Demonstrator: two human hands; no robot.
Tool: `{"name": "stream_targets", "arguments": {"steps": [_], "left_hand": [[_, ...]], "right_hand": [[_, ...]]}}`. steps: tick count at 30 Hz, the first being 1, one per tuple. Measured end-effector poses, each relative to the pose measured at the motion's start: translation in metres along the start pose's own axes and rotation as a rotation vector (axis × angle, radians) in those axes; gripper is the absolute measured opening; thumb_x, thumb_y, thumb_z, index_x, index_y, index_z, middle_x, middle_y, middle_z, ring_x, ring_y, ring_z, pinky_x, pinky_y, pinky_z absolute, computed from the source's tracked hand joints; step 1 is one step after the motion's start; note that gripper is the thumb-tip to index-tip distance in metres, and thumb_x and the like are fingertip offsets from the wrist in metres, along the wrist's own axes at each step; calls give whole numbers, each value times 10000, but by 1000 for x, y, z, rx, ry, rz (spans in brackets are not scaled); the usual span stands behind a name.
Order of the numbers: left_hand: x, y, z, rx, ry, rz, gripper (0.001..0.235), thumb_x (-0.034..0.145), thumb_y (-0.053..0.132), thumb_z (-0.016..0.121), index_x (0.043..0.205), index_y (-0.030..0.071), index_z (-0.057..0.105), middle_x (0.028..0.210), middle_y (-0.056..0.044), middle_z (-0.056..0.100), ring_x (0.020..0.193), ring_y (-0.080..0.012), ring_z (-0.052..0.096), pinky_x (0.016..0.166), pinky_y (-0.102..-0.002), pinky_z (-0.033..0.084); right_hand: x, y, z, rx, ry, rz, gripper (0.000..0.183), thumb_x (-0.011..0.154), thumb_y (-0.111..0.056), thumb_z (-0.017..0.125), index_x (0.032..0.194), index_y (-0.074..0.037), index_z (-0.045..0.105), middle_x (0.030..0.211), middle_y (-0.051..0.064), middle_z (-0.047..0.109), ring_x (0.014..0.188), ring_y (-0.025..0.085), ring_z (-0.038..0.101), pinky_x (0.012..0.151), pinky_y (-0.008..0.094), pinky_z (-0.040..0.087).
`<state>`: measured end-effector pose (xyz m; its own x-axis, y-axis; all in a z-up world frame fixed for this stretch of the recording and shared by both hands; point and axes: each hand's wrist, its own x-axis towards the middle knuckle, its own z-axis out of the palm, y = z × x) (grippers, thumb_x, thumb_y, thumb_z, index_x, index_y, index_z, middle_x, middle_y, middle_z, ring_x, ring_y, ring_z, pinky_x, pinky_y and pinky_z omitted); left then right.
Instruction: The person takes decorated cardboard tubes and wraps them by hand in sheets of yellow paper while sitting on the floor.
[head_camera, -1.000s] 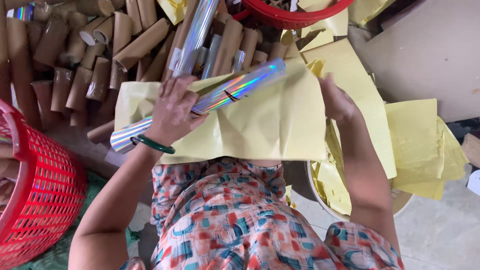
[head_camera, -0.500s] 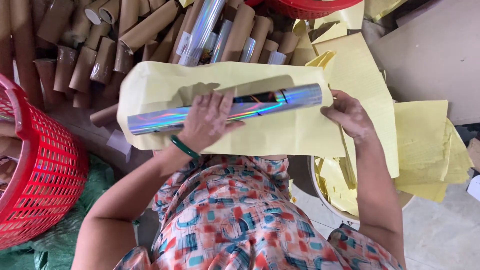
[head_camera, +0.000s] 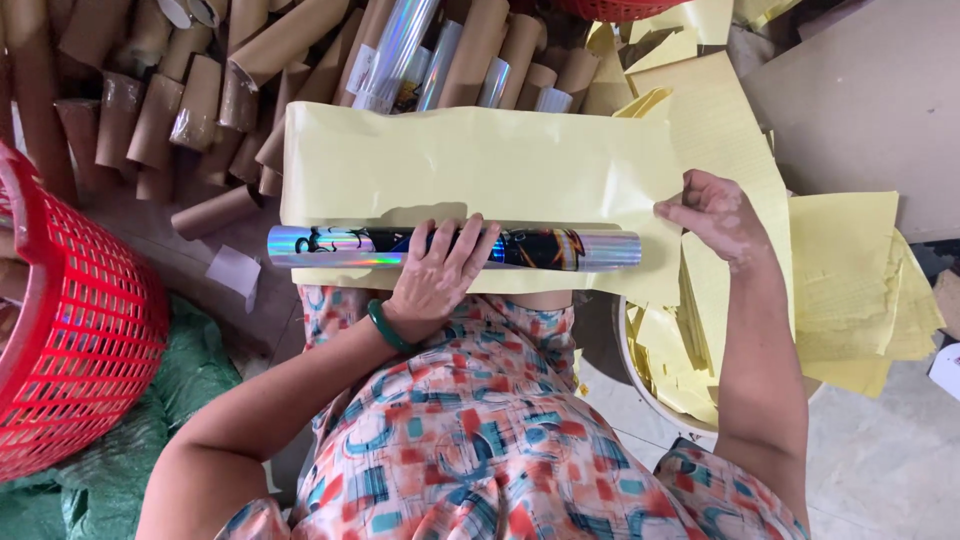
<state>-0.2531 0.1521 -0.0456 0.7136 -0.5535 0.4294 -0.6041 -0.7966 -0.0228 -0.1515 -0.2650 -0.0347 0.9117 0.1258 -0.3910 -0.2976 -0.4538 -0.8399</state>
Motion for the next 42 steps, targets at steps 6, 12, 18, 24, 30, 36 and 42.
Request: {"name": "stream_targets", "arguments": {"steps": [6, 12, 18, 24, 30, 36, 42], "left_hand": [[16, 3, -3, -32, -114, -117, 680, 907, 129, 557, 1558, -12, 420, 1364, -163, 503, 1192, -325, 523, 1072, -500, 412], [21, 15, -4, -130, -69, -146, 663, 901, 144, 543, 1526, -31, 410, 1328, -169, 527, 1175, -333, 531, 1067, -484, 417], [17, 19, -3, -165, -15, -125, 667, 930, 153, 539, 1543, -65, 391, 1310, -165, 525, 1146, -307, 530, 1031, -462, 427], [8, 10, -9, -72, -7, -80, 665, 941, 155, 543, 1555, -45, 382, 1277, -138, 519, 1113, -278, 510, 1023, -434, 422], [1, -14, -15, -181, -172, -1, 698, 914, 132, 572, 1535, -123, 379, 1284, -198, 530, 1133, -321, 524, 1020, -434, 437], [-17, -38, -20, 182, -432, -9, 880, 855, 173, 699, 1623, 62, 284, 1385, -169, 542, 1285, -306, 500, 1107, -452, 396], [-51, -91, -47, 391, -488, -94, 1049, 685, 373, 781, 1586, 167, 284, 1485, -113, 515, 1337, -299, 487, 1176, -612, 225]], "right_hand": [[-34, -60, 47, -797, 456, -629, 576, 863, -157, 831, 1350, 20, 579, 1246, 215, 651, 1145, 339, 631, 987, 423, 541], [-71, -92, 137, -934, 9, -1086, 462, 713, -327, 840, 1009, -56, 610, 1384, 198, 565, 1302, 388, 520, 1072, 526, 483], [-77, -89, 146, -1064, 112, -1075, 190, 810, -85, 732, 971, -80, 632, 1394, 125, 580, 1311, 344, 552, 1072, 502, 512], [-80, -81, 146, -1001, 106, -1034, 164, 798, 8, 716, 923, -46, 623, 1392, 138, 594, 1318, 345, 561, 1086, 449, 517], [-68, -80, 142, -936, 89, -979, 186, 767, 44, 738, 861, -19, 590, 1384, 158, 616, 1304, 365, 600, 1089, 432, 543], [-68, -107, 130, -878, -19, -845, 224, 724, 41, 772, 854, -24, 601, 1349, 135, 655, 1232, 334, 641, 1005, 411, 548], [-74, -106, 126, -868, 36, -845, 234, 672, 48, 766, 831, -23, 609, 1281, 121, 677, 1164, 328, 658, 938, 427, 546]]}}
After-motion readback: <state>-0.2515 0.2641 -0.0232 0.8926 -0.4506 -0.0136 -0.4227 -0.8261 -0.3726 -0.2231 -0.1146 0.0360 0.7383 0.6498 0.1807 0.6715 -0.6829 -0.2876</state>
